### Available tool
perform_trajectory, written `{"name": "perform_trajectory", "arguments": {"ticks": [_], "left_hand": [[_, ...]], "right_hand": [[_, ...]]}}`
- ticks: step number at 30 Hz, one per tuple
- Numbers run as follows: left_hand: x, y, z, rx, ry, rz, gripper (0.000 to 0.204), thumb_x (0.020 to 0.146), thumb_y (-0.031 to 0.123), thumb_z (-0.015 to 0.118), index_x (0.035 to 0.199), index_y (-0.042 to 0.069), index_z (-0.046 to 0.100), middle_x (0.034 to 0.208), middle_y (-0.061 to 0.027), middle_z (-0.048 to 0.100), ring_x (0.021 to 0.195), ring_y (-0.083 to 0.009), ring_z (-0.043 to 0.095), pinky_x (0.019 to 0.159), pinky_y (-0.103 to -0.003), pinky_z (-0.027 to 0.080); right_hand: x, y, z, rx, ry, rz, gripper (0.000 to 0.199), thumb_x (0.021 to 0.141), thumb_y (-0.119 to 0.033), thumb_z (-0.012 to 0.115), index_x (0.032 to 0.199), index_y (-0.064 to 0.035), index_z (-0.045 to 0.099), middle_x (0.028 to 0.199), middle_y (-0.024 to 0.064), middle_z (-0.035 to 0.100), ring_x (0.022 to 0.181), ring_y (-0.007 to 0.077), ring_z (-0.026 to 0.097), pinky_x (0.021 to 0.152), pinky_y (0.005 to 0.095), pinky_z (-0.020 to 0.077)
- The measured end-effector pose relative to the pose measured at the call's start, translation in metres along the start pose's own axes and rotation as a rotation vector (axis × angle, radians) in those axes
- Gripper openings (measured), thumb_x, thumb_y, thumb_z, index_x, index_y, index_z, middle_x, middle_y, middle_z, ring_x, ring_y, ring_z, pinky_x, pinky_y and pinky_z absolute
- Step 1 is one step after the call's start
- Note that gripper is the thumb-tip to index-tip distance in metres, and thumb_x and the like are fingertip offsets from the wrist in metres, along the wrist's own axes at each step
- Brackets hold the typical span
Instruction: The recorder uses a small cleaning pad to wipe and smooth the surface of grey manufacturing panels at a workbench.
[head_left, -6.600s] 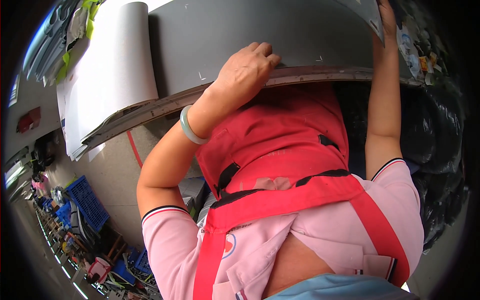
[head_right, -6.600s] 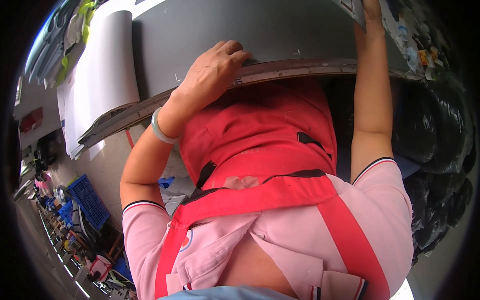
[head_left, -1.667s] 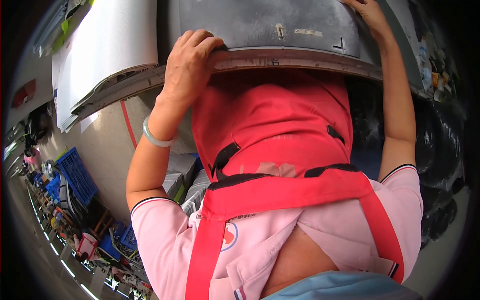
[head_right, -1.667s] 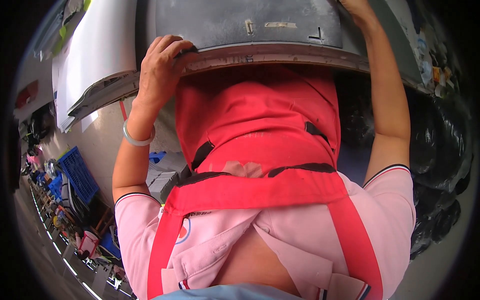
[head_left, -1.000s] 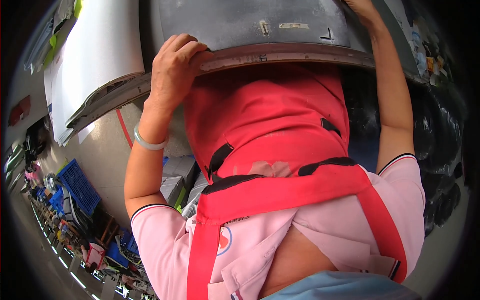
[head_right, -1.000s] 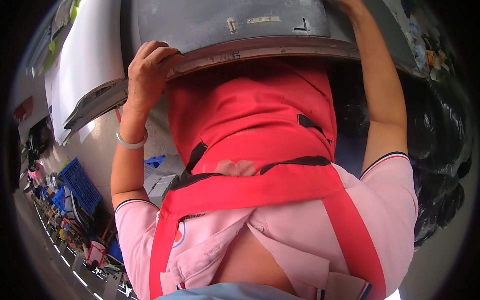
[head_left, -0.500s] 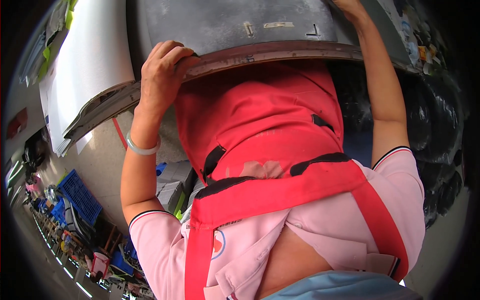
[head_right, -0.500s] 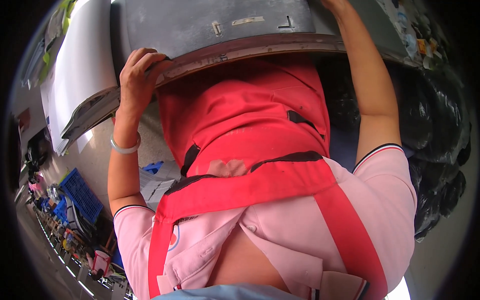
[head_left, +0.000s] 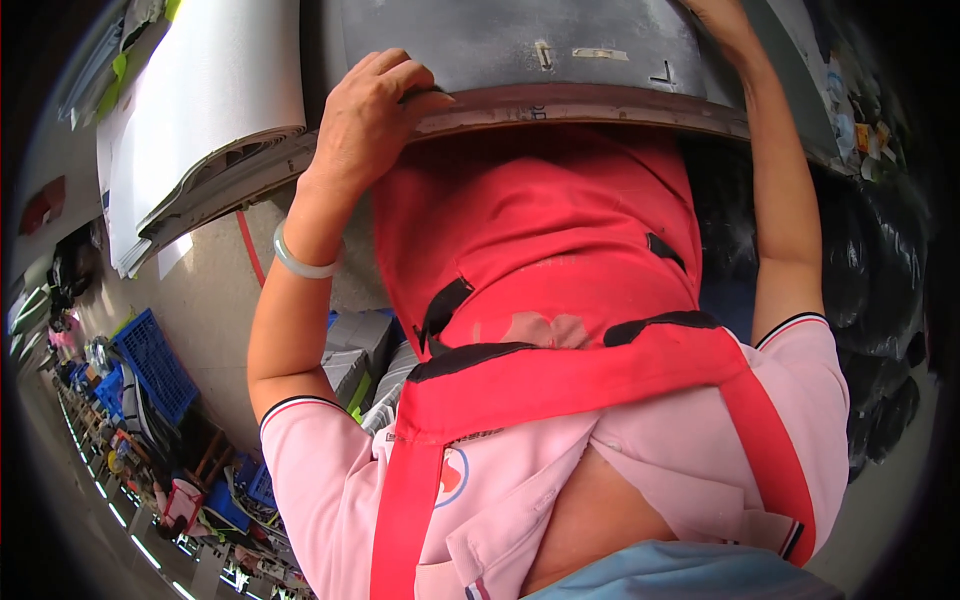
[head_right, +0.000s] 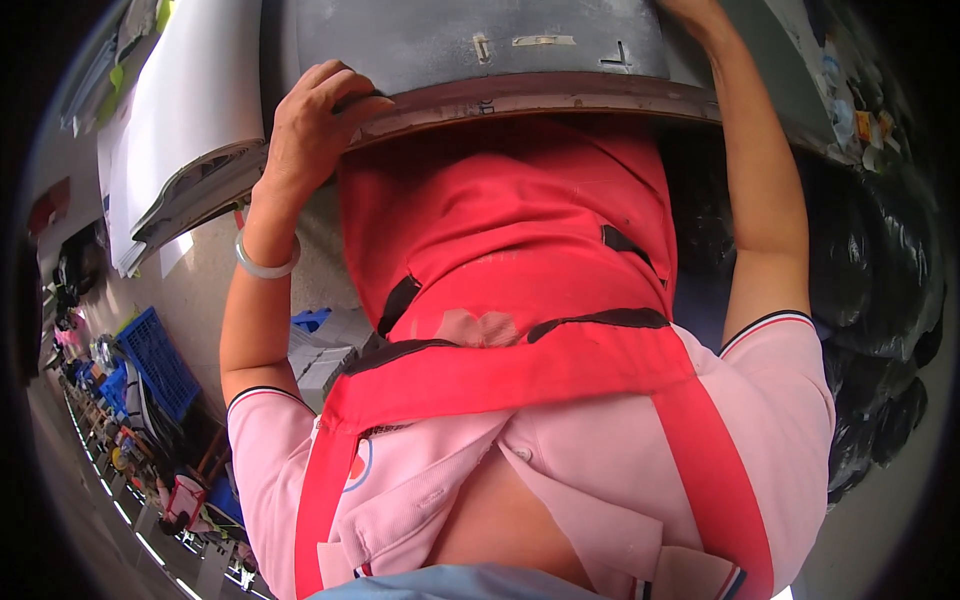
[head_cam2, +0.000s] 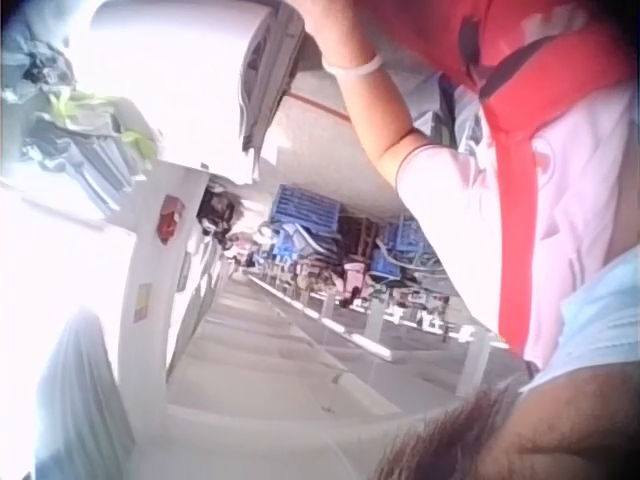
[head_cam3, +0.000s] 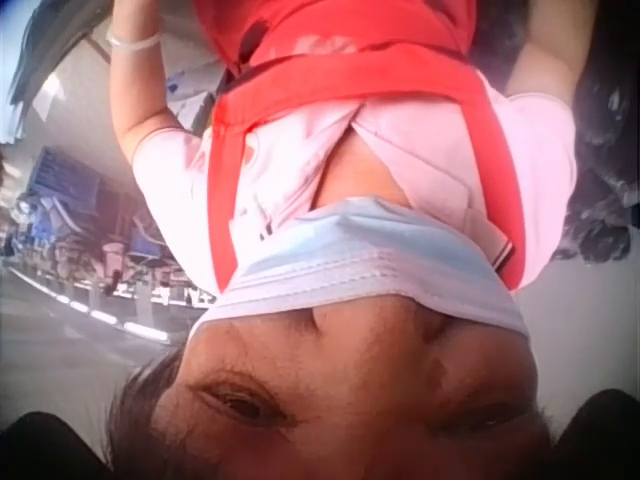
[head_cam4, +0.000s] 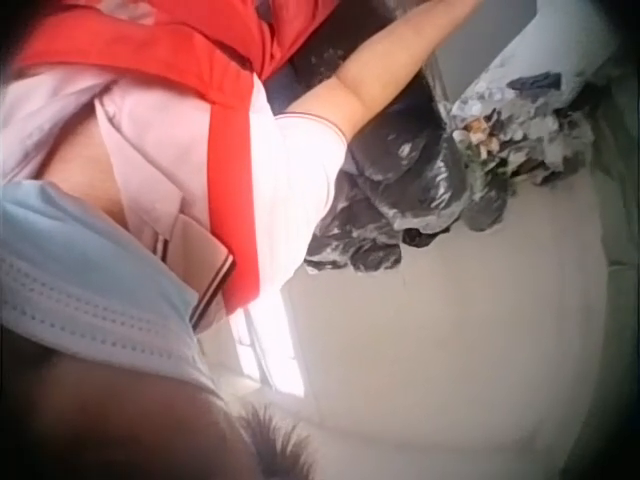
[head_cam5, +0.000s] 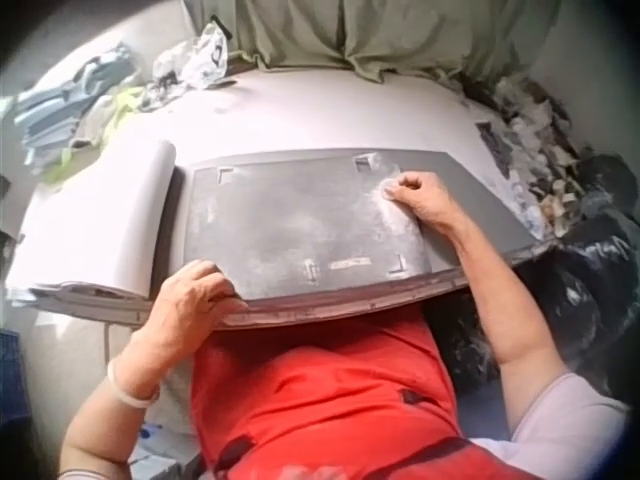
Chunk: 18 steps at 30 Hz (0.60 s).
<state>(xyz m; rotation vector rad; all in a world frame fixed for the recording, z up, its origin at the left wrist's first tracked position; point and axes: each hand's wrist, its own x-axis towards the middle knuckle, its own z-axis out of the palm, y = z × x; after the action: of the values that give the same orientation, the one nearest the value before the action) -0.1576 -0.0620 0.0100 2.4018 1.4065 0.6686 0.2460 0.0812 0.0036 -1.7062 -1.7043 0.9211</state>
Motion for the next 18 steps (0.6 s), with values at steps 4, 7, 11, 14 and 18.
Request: {"name": "perform_trajectory", "arguments": {"ticks": [4, 7, 11, 14, 18], "left_hand": [[0.036, 0.023, 0.029, -0.042, 0.113, 0.242, 0.012, 0.088, 0.018, 0.073, 0.093, 0.007, 0.073, 0.091, -0.0061, 0.064, 0.087, -0.0277, 0.063, 0.075, -0.037, 0.053], [0.078, 0.051, 0.070, -0.086, 0.196, 0.255, 0.012, 0.089, 0.020, 0.068, 0.086, 0.009, 0.071, 0.090, -0.0084, 0.066, 0.089, -0.0296, 0.065, 0.080, -0.040, 0.054], [0.110, 0.050, 0.113, 0.044, 0.283, 0.184, 0.013, 0.089, 0.020, 0.065, 0.084, 0.010, 0.071, 0.089, -0.0075, 0.066, 0.088, -0.0281, 0.067, 0.081, -0.040, 0.054], [0.114, 0.045, 0.118, -0.001, 0.125, 0.129, 0.016, 0.093, 0.022, 0.063, 0.099, 0.012, 0.073, 0.105, -0.0088, 0.068, 0.107, -0.0303, 0.065, 0.096, -0.050, 0.051], [0.110, 0.046, 0.098, 0.004, -0.155, 0.005, 0.033, 0.095, 0.024, 0.061, 0.124, 0.011, 0.067, 0.133, -0.0176, 0.060, 0.133, -0.0371, 0.050, 0.111, -0.070, 0.031]], "right_hand": [[0.023, 0.053, -0.034, -0.102, -0.122, -0.055, 0.032, 0.099, -0.034, 0.070, 0.113, -0.0058, 0.075, 0.103, -0.0024, 0.071, 0.097, 0.0065, 0.063, 0.089, 0.0205, 0.0459], [0.022, 0.049, -0.029, 0.054, -0.123, -0.027, 0.037, 0.093, -0.038, 0.077, 0.113, -0.0072, 0.078, 0.104, -0.0024, 0.073, 0.102, 0.0071, 0.063, 0.094, 0.0215, 0.0458], [0.018, 0.044, -0.025, 0.130, -0.077, -0.002, 0.034, 0.094, -0.034, 0.077, 0.115, -0.0071, 0.077, 0.103, -0.0031, 0.072, 0.099, 0.0065, 0.063, 0.092, 0.0212, 0.0461], [0.002, 0.041, -0.017, 0.301, 0.070, -0.084, 0.031, 0.097, -0.030, 0.074, 0.114, -0.0037, 0.075, 0.103, -0.0035, 0.070, 0.098, 0.0064, 0.061, 0.092, 0.0202, 0.0452], [-0.053, 0.009, -0.012, 0.067, -0.026, -0.131, 0.024, 0.098, -0.026, 0.072, 0.109, -0.0048, 0.076, 0.090, -0.0042, 0.067, 0.079, 0.0052, 0.057, 0.075, 0.0208, 0.0483]]}}
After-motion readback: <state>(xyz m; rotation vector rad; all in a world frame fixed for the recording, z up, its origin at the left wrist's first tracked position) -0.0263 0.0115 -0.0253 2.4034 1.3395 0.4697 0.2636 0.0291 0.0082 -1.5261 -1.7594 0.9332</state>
